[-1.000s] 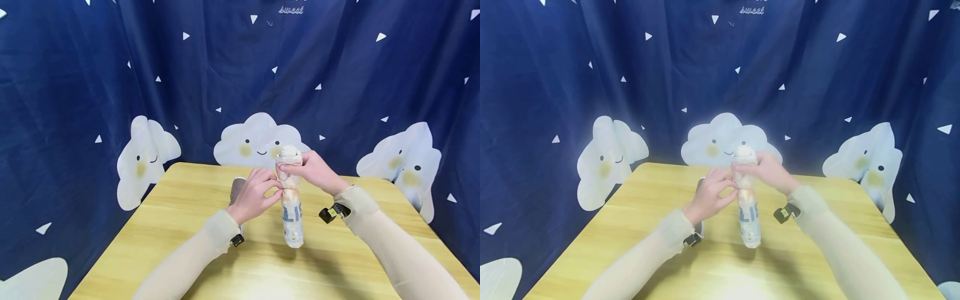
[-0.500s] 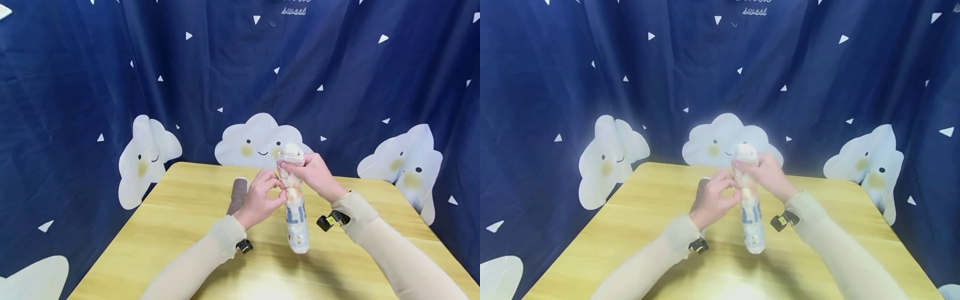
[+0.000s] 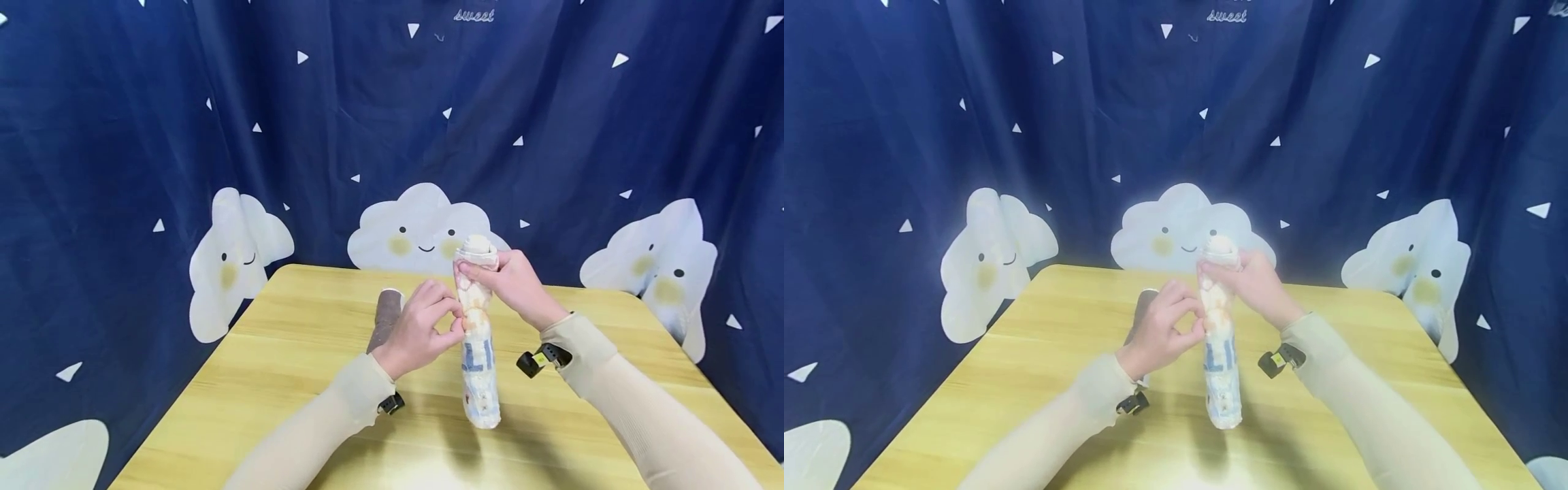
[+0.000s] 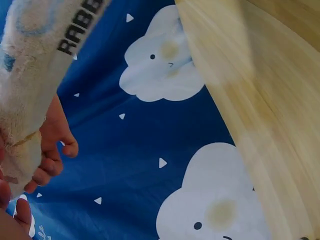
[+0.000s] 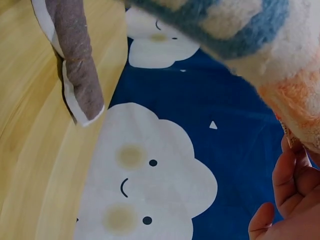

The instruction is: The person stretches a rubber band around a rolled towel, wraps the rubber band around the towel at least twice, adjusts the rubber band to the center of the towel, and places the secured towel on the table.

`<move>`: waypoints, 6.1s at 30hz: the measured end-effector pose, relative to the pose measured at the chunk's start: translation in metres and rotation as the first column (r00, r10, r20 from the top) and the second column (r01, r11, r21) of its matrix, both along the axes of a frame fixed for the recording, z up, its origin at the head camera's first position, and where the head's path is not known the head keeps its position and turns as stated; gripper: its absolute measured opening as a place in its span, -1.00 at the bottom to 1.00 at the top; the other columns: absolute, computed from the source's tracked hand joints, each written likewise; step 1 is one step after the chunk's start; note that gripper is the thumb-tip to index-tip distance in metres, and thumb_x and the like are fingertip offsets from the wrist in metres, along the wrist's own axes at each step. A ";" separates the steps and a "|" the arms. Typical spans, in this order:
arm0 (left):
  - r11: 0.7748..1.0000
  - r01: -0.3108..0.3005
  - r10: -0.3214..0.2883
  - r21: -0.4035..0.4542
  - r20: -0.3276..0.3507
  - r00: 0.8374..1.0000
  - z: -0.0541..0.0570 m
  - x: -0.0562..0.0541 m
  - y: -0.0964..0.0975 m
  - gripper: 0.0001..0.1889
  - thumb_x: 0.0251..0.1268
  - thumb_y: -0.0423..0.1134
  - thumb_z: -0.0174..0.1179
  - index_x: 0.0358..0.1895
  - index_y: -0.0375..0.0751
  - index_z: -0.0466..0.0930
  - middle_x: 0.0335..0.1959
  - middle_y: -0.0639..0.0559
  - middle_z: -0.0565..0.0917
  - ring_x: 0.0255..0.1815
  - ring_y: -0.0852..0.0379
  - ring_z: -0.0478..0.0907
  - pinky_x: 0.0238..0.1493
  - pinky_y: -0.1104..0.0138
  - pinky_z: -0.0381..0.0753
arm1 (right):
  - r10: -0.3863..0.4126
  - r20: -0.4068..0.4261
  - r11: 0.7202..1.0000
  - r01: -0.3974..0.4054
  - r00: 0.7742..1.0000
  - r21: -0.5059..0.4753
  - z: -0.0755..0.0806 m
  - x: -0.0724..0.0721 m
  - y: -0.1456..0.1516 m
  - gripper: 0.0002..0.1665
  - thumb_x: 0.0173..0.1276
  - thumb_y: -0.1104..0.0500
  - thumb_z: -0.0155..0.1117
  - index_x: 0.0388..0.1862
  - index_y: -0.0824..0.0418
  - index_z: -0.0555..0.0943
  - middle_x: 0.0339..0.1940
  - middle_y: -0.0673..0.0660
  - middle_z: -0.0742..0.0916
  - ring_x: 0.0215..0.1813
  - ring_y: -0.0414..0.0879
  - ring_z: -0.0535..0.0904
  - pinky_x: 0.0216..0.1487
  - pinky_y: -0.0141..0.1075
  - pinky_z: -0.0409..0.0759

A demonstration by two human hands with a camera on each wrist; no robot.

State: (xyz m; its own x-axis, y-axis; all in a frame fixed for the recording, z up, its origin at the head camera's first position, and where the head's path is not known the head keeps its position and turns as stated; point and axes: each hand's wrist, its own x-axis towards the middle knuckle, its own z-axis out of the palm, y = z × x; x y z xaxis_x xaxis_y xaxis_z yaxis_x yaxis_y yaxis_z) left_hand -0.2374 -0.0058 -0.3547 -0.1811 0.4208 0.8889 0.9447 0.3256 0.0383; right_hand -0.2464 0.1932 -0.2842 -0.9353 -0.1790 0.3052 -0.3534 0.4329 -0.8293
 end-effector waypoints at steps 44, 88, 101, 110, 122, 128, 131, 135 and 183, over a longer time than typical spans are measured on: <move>0.941 -0.239 0.213 -0.239 -0.130 0.968 -0.005 -0.005 -0.015 -0.94 0.22 -0.22 0.23 -0.29 -0.08 0.66 -0.27 0.13 0.54 -0.22 0.14 0.45 -0.14 0.31 0.45 | -0.230 -0.178 0.965 0.248 0.957 0.084 -0.008 0.003 -0.013 -0.53 0.20 -0.23 0.48 -0.45 0.18 0.76 -0.63 0.02 0.67 -0.56 -0.09 0.42 -0.61 -0.29 0.32; 0.963 -0.237 0.198 -0.126 -0.265 0.944 -0.017 -0.019 0.017 -0.91 0.08 -0.28 0.15 -0.39 -0.11 0.64 -0.25 0.12 0.59 -0.22 0.10 0.41 -0.15 0.25 0.38 | -0.413 -0.086 0.894 0.422 0.906 0.149 -0.002 -0.005 -0.016 -0.45 0.21 -0.22 0.43 -0.65 0.19 0.54 -0.73 0.00 0.53 -0.60 -0.05 0.44 -0.63 -0.24 0.34; 0.891 -0.238 0.163 -0.386 -0.217 0.962 -0.029 -0.005 -0.002 -0.95 0.10 -0.23 0.16 -0.37 -0.05 0.59 -0.27 0.15 0.50 -0.20 0.12 0.36 -0.11 0.29 0.33 | -0.453 -0.108 0.860 0.466 0.885 0.207 -0.011 -0.013 -0.008 -0.39 0.17 -0.26 0.41 -0.76 0.11 0.44 -0.76 -0.01 0.49 -0.59 0.02 0.47 -0.60 -0.19 0.36; 0.959 -0.158 0.148 -0.237 -0.063 0.987 -0.028 -0.014 -0.017 -0.93 0.09 -0.34 0.12 -0.39 -0.07 0.51 -0.23 0.13 0.54 -0.22 0.13 0.38 -0.15 0.30 0.34 | -0.319 -0.027 0.940 0.320 0.947 0.122 -0.009 -0.011 -0.004 -0.42 0.23 -0.33 0.37 -0.49 0.17 0.64 -0.63 -0.03 0.55 -0.54 -0.07 0.42 -0.56 -0.25 0.37; 0.998 0.059 -0.060 0.012 0.225 0.972 -0.027 -0.019 -0.017 -0.89 0.10 -0.44 0.13 -0.39 -0.12 0.53 -0.26 0.11 0.50 -0.16 0.17 0.44 -0.06 0.40 0.46 | 0.254 0.193 0.961 -0.225 0.948 -0.159 0.003 -0.006 0.012 -0.52 0.36 0.11 0.38 0.19 0.25 0.54 0.00 0.06 0.71 -0.05 -0.13 0.59 -0.02 -0.31 0.50; 0.993 -0.027 0.031 -0.112 0.040 0.999 -0.016 -0.018 -0.022 -0.93 0.20 -0.36 0.15 -0.32 -0.14 0.61 -0.24 0.08 0.58 -0.16 0.13 0.49 -0.03 0.32 0.48 | 0.194 0.224 0.979 -0.204 0.955 0.025 -0.006 -0.012 0.017 -0.59 0.30 -0.04 0.45 0.00 0.18 0.67 -0.13 0.05 0.76 -0.11 -0.11 0.64 -0.07 -0.30 0.59; 0.981 -0.057 0.053 -0.184 -0.028 0.998 -0.008 -0.018 -0.024 -0.92 0.30 -0.31 0.16 -0.26 -0.15 0.64 -0.21 0.08 0.59 -0.14 0.11 0.49 -0.01 0.29 0.48 | 0.187 0.231 0.975 -0.208 0.955 0.072 -0.007 -0.011 0.017 -0.61 0.29 -0.04 0.45 -0.05 0.19 0.70 -0.15 0.07 0.77 -0.13 -0.10 0.64 -0.09 -0.28 0.60; 0.970 -0.076 0.073 -0.231 -0.024 0.997 -0.003 -0.020 -0.024 -0.93 0.37 -0.28 0.18 -0.21 -0.12 0.66 -0.17 0.09 0.60 -0.09 0.11 0.50 0.03 0.27 0.49 | 0.207 0.241 0.971 -0.230 0.948 0.072 -0.008 -0.009 0.017 -0.63 0.28 -0.03 0.46 -0.07 0.20 0.71 -0.16 0.09 0.77 -0.13 -0.08 0.64 -0.08 -0.27 0.60; 0.961 -0.066 -0.228 0.269 0.903 0.365 -0.038 -0.014 0.008 -0.70 0.38 -0.01 0.26 -0.38 -0.17 0.56 -0.30 0.05 0.55 -0.28 0.18 0.51 -0.30 0.34 0.54 | -0.017 0.254 0.986 -0.026 0.967 0.165 -0.045 -0.003 0.022 0.11 0.32 -0.34 0.29 0.63 0.17 0.10 -0.01 0.16 0.76 0.07 0.07 0.66 0.13 -0.03 0.58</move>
State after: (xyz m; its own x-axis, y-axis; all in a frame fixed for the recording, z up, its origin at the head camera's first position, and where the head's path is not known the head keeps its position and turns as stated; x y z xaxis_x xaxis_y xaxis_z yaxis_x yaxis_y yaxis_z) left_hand -0.2514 0.0017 -0.3928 -0.9194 0.3054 0.2478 0.2873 0.0912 0.9535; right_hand -0.2492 0.2153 -0.3290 -0.9771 -0.2115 0.0240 -0.1434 0.5704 -0.8088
